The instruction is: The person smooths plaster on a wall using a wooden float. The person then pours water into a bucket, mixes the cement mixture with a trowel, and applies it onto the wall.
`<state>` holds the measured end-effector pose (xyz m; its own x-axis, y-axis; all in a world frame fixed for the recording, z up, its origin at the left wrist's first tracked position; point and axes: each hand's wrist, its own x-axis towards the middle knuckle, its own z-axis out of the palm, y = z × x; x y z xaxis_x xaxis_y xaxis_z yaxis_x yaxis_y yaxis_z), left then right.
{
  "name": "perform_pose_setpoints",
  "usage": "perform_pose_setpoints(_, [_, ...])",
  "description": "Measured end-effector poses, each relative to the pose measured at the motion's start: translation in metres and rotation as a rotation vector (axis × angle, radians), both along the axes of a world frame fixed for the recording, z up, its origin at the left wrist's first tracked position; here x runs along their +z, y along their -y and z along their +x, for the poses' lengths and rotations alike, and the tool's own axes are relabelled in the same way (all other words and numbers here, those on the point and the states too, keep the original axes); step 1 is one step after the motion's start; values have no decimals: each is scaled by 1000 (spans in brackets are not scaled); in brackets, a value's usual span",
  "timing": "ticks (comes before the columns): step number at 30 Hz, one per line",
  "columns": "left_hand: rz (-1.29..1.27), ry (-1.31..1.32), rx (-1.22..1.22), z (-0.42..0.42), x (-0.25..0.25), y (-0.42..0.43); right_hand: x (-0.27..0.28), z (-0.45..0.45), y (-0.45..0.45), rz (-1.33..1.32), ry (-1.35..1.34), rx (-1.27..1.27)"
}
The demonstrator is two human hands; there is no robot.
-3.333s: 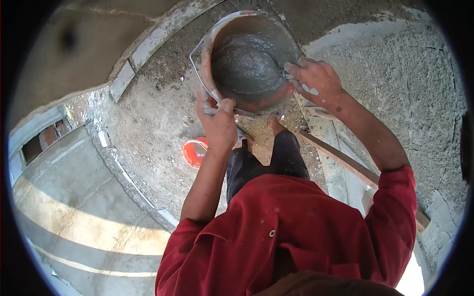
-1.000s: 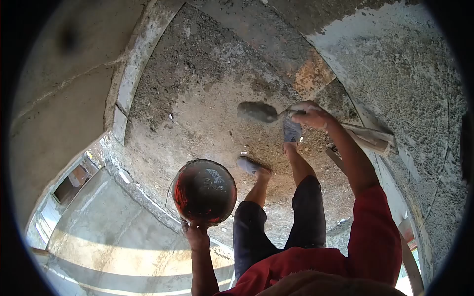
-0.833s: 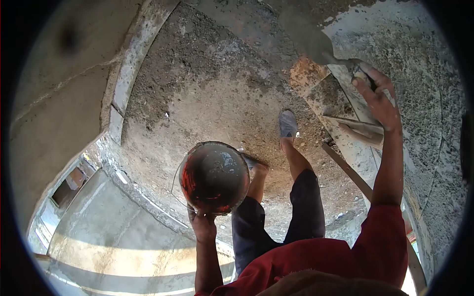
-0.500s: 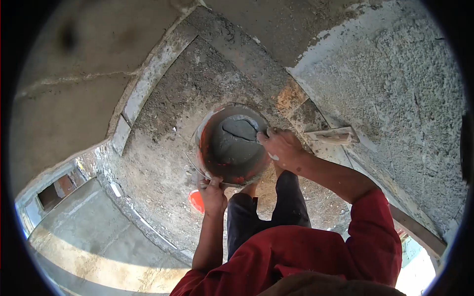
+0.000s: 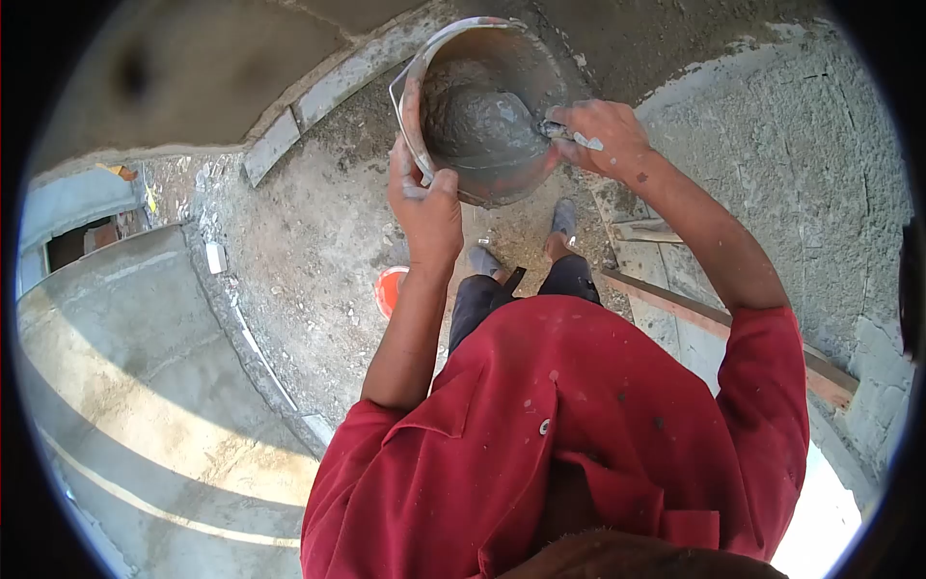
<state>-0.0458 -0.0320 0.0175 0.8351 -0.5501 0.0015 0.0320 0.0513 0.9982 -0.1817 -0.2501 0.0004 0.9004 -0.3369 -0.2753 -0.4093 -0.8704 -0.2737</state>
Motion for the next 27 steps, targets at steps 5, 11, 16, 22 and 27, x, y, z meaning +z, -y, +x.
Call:
perform_pose_setpoints(5, [111,-29,91,34,5,-74,-26,48,-89,260,126,-64])
perform_pose_setpoints(11, [166,-222,347,66,5,-147,-47,83,-150,588,344,7])
perform_pose_setpoints(16, [230,-246,546,65,-16,-172,-82,102,-138,927,331,39])
perform_pose_setpoints(22, [384,-322,628,48,-38,-97,-206,33,7,1122,261,59])
perform_pose_setpoints(27, [421,-515,593,36,-90,-59,-197,-84,283,872,522,-794])
